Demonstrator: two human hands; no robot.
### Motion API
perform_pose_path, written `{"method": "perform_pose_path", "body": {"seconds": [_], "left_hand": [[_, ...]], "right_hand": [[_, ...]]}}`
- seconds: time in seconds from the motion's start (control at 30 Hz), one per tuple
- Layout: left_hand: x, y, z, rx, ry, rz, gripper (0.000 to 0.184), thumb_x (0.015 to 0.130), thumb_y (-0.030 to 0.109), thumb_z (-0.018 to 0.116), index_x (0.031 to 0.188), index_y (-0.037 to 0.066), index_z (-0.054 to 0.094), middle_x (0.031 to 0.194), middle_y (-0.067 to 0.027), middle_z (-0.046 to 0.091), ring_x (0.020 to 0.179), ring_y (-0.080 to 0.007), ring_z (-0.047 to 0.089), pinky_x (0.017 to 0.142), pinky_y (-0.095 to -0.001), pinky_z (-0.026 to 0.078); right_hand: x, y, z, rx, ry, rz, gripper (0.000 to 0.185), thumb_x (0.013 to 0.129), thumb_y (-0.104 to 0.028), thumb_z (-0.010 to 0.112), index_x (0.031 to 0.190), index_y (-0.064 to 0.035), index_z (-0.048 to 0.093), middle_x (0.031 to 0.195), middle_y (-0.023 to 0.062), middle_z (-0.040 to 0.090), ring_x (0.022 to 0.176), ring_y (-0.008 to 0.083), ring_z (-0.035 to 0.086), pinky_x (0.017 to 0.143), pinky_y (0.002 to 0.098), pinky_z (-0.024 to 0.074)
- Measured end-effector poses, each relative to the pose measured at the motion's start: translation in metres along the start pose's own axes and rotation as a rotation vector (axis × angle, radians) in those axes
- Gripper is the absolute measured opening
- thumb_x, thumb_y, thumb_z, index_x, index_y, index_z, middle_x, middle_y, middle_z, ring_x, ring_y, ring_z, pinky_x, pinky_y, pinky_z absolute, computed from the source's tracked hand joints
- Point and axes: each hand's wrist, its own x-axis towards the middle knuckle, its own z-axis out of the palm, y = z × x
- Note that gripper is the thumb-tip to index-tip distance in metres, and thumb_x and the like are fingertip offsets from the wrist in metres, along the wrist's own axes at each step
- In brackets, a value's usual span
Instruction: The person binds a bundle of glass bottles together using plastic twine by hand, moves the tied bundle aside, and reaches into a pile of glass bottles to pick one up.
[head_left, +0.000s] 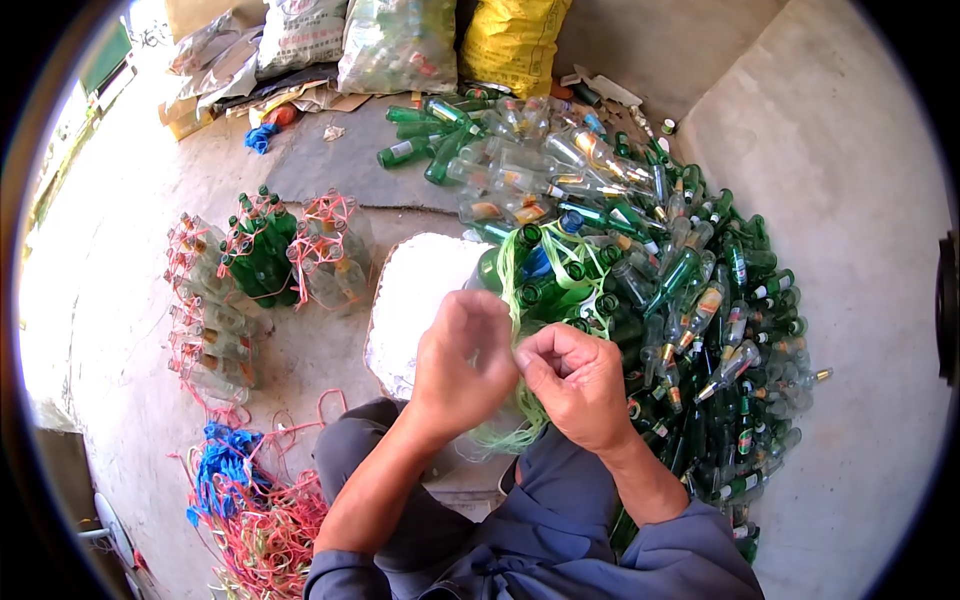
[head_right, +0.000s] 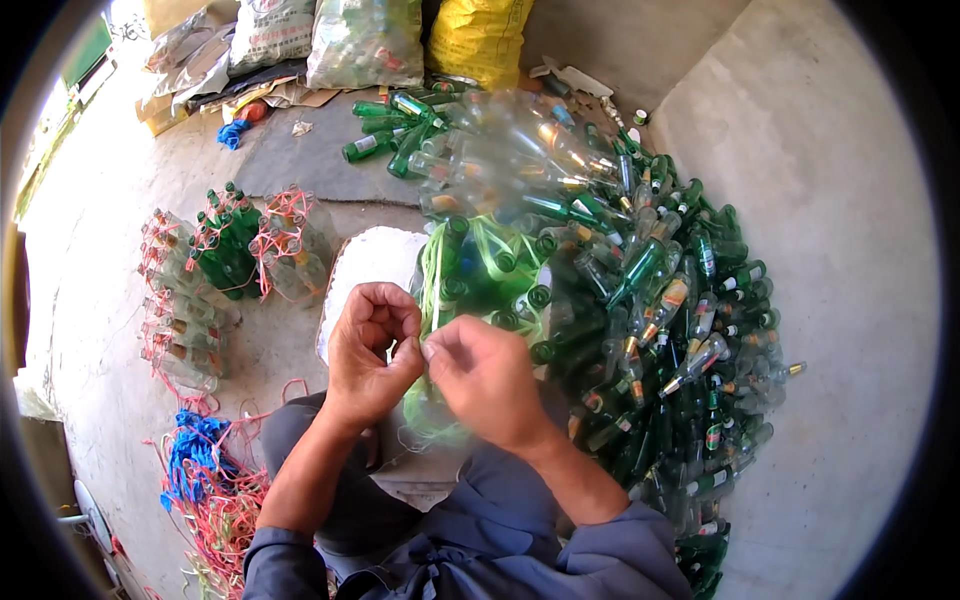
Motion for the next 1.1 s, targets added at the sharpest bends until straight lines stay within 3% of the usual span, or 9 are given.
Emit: {"method": "perform_pose_path", "body": {"seconds": [0.13,0.23,1.1], "left_hand": [[-0.001,-0.008,-0.001,0.046,-0.003,0.037,0.038,0.079,-0.013,0.059,0.112,0.003,0.049,0.090,-0.0007,0.056,0.080,-0.0049,0.056,0.069,-0.0192,0.047],[-0.001,-0.006,-0.002,0.054,-0.002,0.029,0.038,0.079,-0.013,0.059,0.112,0.003,0.049,0.090,-0.0005,0.056,0.080,-0.0051,0.056,0.070,-0.0191,0.046],[0.000,0.001,-0.004,-0.014,0.006,-0.031,0.038,0.079,-0.013,0.057,0.113,0.002,0.048,0.091,-0.0018,0.056,0.081,-0.0059,0.056,0.072,-0.0199,0.048]], "right_hand": [[0.006,0.007,0.000,-0.093,0.022,-0.048,0.006,0.089,-0.004,0.067,0.088,0.0020,0.065,0.073,0.0056,0.065,0.067,0.0085,0.059,0.061,0.0262,0.0480],[0.003,0.005,0.000,-0.093,0.005,-0.096,0.005,0.093,-0.001,0.064,0.088,0.0010,0.065,0.073,-0.0043,0.060,0.064,0.0000,0.051,0.056,0.0184,0.0406],[-0.002,0.006,0.004,-0.059,-0.008,-0.081,0.007,0.092,0.000,0.064,0.086,0.0013,0.063,0.073,-0.0045,0.060,0.063,-0.0009,0.050,0.055,0.0177,0.0402]]}}
